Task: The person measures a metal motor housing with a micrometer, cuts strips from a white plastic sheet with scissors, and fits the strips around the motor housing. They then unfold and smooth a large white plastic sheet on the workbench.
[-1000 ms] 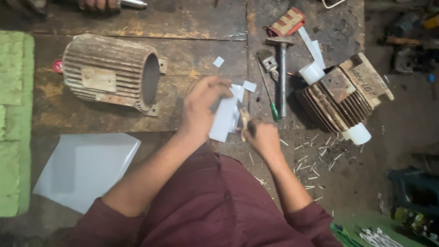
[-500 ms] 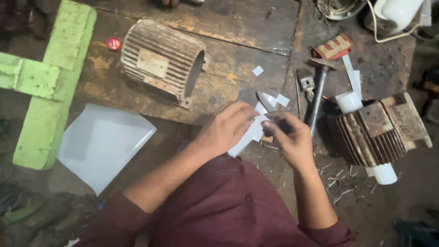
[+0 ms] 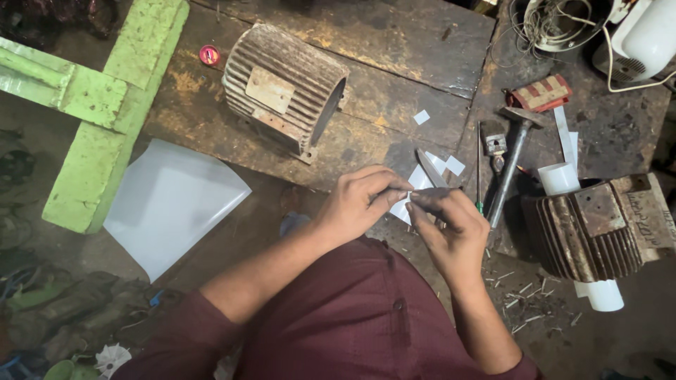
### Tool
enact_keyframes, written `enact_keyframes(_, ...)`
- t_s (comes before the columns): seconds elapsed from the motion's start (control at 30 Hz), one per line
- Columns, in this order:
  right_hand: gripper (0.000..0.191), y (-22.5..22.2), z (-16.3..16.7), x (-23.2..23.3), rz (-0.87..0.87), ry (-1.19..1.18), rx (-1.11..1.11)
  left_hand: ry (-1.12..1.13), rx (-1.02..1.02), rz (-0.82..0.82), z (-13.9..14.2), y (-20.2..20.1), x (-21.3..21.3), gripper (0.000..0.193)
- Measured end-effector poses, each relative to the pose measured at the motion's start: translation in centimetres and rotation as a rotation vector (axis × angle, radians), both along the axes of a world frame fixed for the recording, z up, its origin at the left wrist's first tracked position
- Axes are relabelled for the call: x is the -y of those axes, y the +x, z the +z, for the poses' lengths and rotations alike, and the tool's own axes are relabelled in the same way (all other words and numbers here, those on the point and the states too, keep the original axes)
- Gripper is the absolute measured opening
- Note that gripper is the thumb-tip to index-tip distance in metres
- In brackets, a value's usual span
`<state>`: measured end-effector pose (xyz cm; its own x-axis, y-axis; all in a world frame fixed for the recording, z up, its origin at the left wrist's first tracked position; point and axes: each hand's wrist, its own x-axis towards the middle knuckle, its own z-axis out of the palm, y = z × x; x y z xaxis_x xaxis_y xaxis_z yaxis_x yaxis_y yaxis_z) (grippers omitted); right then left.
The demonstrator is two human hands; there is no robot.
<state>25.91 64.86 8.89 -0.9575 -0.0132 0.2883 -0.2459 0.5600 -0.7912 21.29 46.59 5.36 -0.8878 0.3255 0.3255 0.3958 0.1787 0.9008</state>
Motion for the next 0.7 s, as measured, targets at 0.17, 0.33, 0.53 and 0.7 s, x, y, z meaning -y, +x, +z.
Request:
enact_keyframes(0.17, 0.014, 0.6, -1.1, -0.8, -0.031, 0.079, -0.045, 0.035, 0.043, -0.063, -0.4, 0.0, 0.2, 0.011)
enact_keyframes(0.33, 0.013, 0.4, -3.3, -0.6, -0.098, -0.312, 0.129, 0.011, 0.146, -0.068, -0.4, 0.0, -1.1, 0.010)
enact_keyframes(0.53, 0.010, 0.5, -4.7, -0.8, -0.086, -0.419, 0.138, 0.089, 0.271, -0.076, -0.2, 0.3, -1.5, 0.018)
enact_keyframes(0.7, 0.010, 1.2, -4.5, -1.2, -0.083, -0.251, 0.061, -0.004, 0.237, -0.036, -0.2, -0.2, -0.6, 0.019)
